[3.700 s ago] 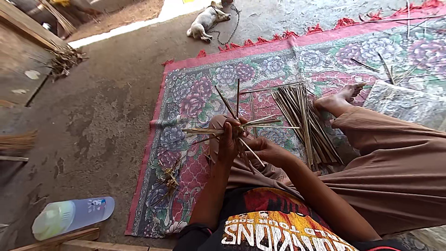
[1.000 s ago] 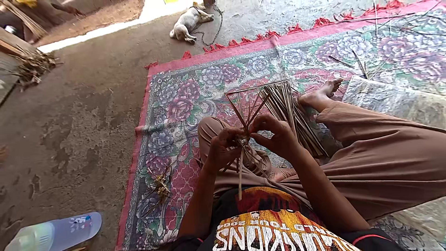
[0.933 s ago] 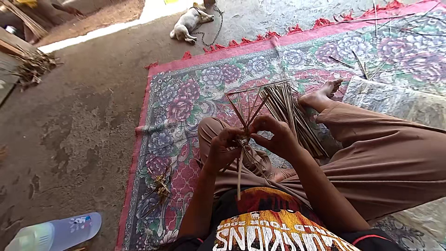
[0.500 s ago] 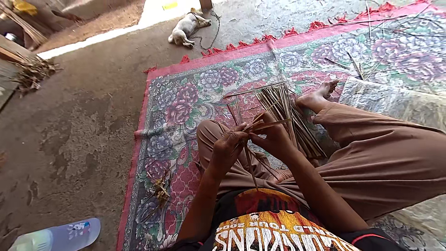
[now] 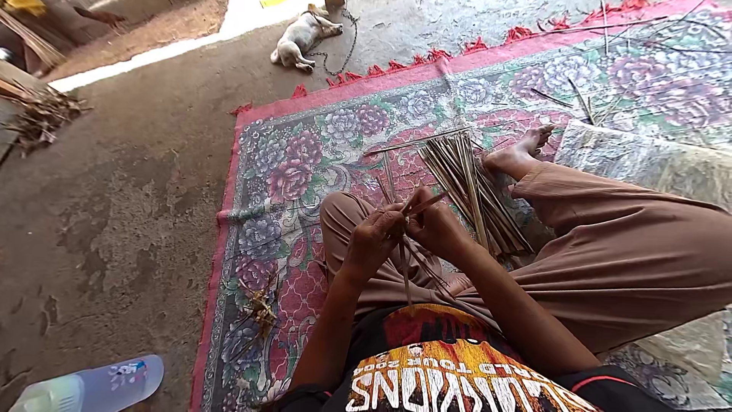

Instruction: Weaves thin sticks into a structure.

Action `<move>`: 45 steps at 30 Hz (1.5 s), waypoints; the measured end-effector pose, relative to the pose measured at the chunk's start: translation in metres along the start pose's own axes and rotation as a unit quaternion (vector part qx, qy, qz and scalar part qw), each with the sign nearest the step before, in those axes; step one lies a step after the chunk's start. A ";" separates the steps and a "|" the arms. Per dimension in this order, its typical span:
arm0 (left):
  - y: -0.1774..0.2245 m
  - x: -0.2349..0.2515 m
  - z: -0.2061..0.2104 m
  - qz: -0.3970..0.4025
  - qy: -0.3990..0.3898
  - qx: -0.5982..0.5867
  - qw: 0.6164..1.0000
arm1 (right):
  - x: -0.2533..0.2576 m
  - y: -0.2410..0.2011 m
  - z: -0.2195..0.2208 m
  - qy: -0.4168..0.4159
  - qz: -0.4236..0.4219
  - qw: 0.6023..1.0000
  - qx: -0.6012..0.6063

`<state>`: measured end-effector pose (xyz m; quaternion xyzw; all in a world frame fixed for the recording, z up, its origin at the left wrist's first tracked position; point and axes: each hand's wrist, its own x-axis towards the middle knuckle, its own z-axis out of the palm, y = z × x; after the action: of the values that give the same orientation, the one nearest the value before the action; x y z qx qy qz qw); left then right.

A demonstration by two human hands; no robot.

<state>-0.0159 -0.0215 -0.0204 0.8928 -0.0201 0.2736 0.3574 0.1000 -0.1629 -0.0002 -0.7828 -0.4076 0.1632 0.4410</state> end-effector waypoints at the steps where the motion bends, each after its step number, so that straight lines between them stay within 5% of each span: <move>1: -0.001 0.000 -0.005 -0.012 0.008 -0.023 1.000 | 0.001 0.008 -0.003 -0.009 -0.001 0.999 0.050; 5: -0.007 -0.004 -0.017 -0.042 0.047 -0.143 0.988 | 0.003 0.022 -0.023 -0.001 -0.026 0.979 0.204; 12: -0.009 -0.011 -0.014 -0.035 -0.016 -0.296 0.954 | -0.002 0.014 -0.022 -0.045 -0.126 0.965 0.224; 20: 0.011 -0.009 -0.013 -0.126 0.006 -0.359 0.925 | -0.003 0.016 -0.026 -0.104 -0.142 0.957 0.232; 33: 0.019 -0.004 -0.011 -0.196 -0.009 -0.264 0.944 | 0.002 0.026 -0.011 -0.073 -0.164 0.975 0.133; 45: 0.019 0.003 0.001 -0.099 -0.025 0.013 0.995 | 0.002 0.019 0.009 -0.098 0.032 0.981 0.167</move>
<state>-0.0178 -0.0360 -0.0073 0.9015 0.0629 0.2148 0.3705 0.1049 -0.1616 -0.0208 -0.6911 -0.3904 0.3186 0.5181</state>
